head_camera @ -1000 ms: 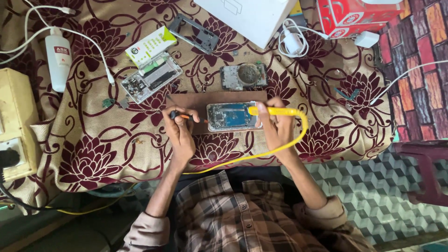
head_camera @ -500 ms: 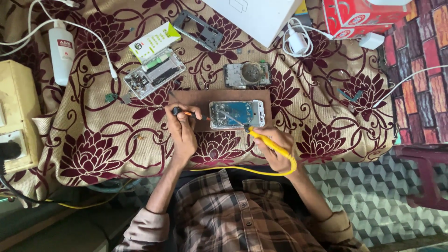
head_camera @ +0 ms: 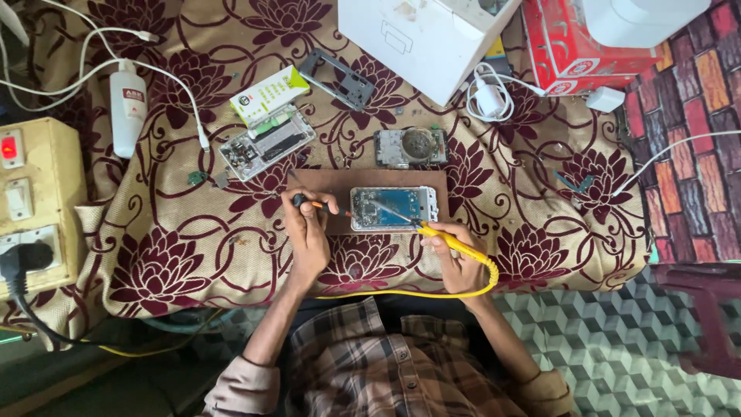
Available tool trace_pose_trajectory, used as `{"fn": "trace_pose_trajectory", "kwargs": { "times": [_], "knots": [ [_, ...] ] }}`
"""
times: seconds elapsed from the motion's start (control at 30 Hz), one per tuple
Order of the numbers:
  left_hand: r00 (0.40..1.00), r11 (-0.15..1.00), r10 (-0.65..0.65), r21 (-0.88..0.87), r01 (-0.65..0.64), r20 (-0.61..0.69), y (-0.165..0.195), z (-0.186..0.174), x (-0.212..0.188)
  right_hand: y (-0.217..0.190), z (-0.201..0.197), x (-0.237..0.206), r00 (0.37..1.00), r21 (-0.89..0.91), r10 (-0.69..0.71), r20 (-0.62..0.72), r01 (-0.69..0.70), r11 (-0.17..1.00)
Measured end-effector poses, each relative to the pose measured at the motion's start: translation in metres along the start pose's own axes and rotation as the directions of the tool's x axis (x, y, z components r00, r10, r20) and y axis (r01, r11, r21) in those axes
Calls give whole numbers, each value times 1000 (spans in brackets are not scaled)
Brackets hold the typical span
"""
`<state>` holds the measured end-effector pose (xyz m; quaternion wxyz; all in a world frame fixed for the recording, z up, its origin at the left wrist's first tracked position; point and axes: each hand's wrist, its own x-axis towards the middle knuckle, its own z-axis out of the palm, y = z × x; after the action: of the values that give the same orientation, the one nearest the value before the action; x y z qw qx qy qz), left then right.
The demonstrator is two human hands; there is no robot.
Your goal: The person uses a soldering iron and a screwdriver to work on a smartphone motherboard. They repeatedly apply heat to various points on the circuit board while holding the board steady.
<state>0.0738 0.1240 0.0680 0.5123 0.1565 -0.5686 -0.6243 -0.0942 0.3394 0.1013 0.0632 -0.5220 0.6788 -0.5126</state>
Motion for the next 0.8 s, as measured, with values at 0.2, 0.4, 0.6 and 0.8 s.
{"fn": "trace_pose_trajectory", "kwargs": {
  "times": [0.2,0.4,0.6,0.8],
  "knots": [
    [1000,999,-8,48,8,18,1,-1,-1,18,14,-15,993,300,83,-86,-54,952],
    [1000,998,3,57,-4,16,4,0,0,31,13,-15,994,295,76,-79,-50,954],
    [1000,1000,-15,-22,16,15,3,2,-2,25,0,-10,995,287,101,-10,-94,953],
    [1000,998,1,59,-2,4,1,-1,-2,8,-23,6,990,112,-16,138,1,994]
  ]
}}
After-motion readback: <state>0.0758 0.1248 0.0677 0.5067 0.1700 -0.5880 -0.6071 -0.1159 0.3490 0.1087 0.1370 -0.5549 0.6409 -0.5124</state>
